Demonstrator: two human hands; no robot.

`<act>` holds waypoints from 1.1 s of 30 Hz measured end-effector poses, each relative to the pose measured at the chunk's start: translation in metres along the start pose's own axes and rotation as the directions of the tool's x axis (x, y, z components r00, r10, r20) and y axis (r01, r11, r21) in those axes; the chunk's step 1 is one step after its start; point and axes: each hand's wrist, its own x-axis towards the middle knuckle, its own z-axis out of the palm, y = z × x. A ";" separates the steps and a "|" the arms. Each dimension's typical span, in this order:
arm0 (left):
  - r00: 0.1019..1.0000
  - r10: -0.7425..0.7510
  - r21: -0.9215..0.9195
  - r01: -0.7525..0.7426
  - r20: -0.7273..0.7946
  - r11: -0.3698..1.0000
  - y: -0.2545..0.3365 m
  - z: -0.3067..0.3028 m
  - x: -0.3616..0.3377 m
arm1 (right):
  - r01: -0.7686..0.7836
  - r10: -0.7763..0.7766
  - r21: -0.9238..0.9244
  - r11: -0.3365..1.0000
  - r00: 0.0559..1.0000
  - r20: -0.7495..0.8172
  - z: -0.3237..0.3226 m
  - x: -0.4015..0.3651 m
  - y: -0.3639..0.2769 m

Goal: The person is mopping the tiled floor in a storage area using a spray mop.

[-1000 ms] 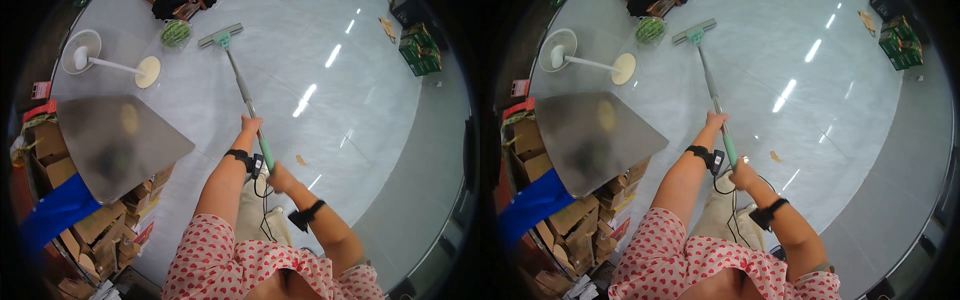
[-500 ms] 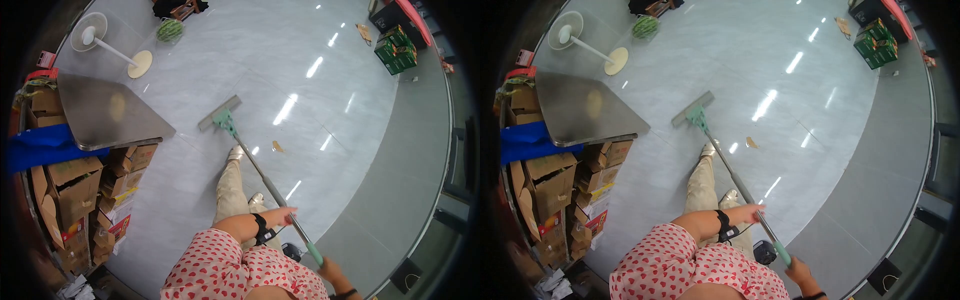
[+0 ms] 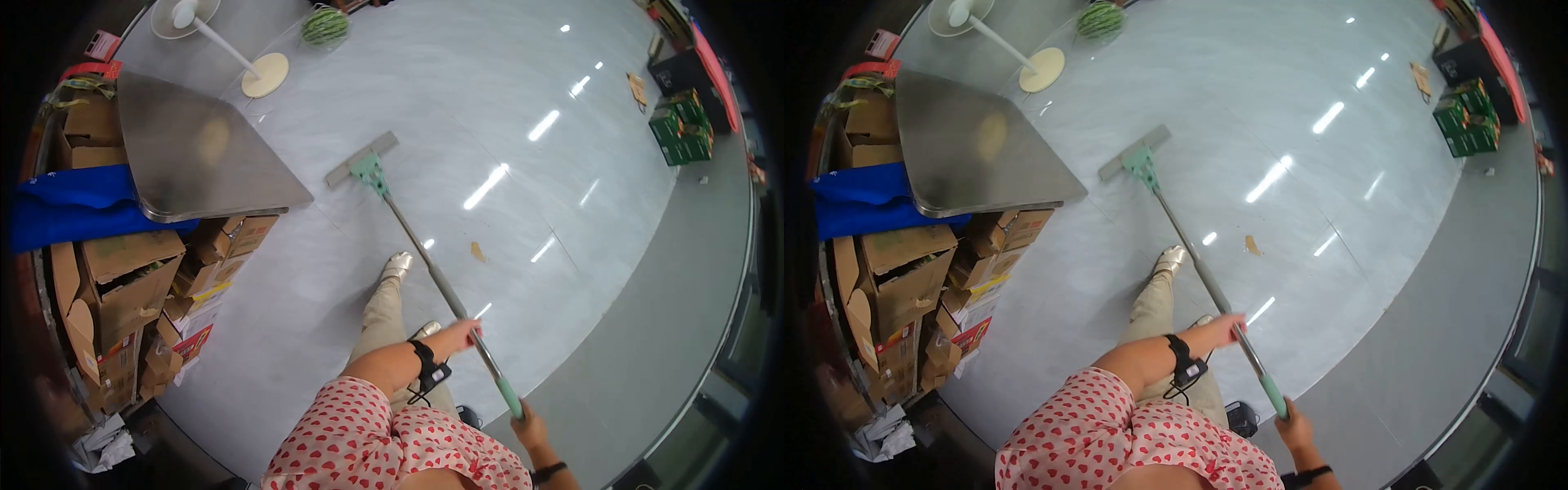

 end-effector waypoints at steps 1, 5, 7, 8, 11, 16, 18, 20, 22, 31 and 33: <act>0.995 0.093 -0.058 -0.095 -0.048 0.994 0.045 0.000 -0.008 | 0.047 -0.047 0.010 0.999 0.999 -0.012 -0.008 0.033 -0.034; 0.810 0.553 0.099 -0.545 -0.196 0.833 0.227 -0.002 -0.058 | 0.366 -0.369 -0.054 0.929 0.927 -0.061 -0.034 0.165 -0.176; 0.724 0.665 0.166 -0.644 -0.185 0.747 0.306 0.000 -0.090 | 0.425 -0.428 -0.069 0.903 0.903 -0.044 -0.050 0.224 -0.257; 0.702 0.690 0.191 -0.664 -0.174 0.723 0.337 0.005 -0.110 | 0.428 -0.433 -0.089 0.899 0.901 -0.033 -0.056 0.250 -0.296; 0.603 0.751 0.124 -0.752 -0.267 0.648 0.406 0.017 -0.153 | 0.485 -0.490 -0.088 0.870 0.870 -0.047 -0.064 0.308 -0.400; 0.466 0.840 0.390 -0.744 -0.277 0.542 0.463 -0.007 -0.175 | 0.478 -0.479 -0.052 0.877 0.878 0.001 -0.077 0.319 -0.467; 0.380 0.857 0.463 -0.725 -0.349 0.510 0.464 -0.008 -0.176 | 0.474 -0.473 -0.085 0.876 0.880 0.041 -0.071 0.306 -0.454; 0.363 0.815 0.524 -0.632 -0.451 0.571 0.460 -0.017 -0.167 | 0.473 -0.468 -0.083 0.877 0.881 0.076 -0.061 0.283 -0.435; 0.284 0.812 0.592 -0.569 -0.510 0.571 0.439 -0.021 -0.157 | 0.460 -0.453 -0.052 0.886 0.885 0.108 -0.058 0.250 -0.407; 0.370 0.731 0.547 -0.491 -0.574 0.678 0.238 -0.032 -0.083 | 0.324 -0.310 -0.105 0.940 0.942 0.130 -0.036 0.078 -0.206; 0.509 0.660 0.491 -0.442 -0.552 0.751 0.159 -0.022 -0.073 | 0.257 -0.243 -0.129 0.958 0.963 0.119 -0.028 0.032 -0.152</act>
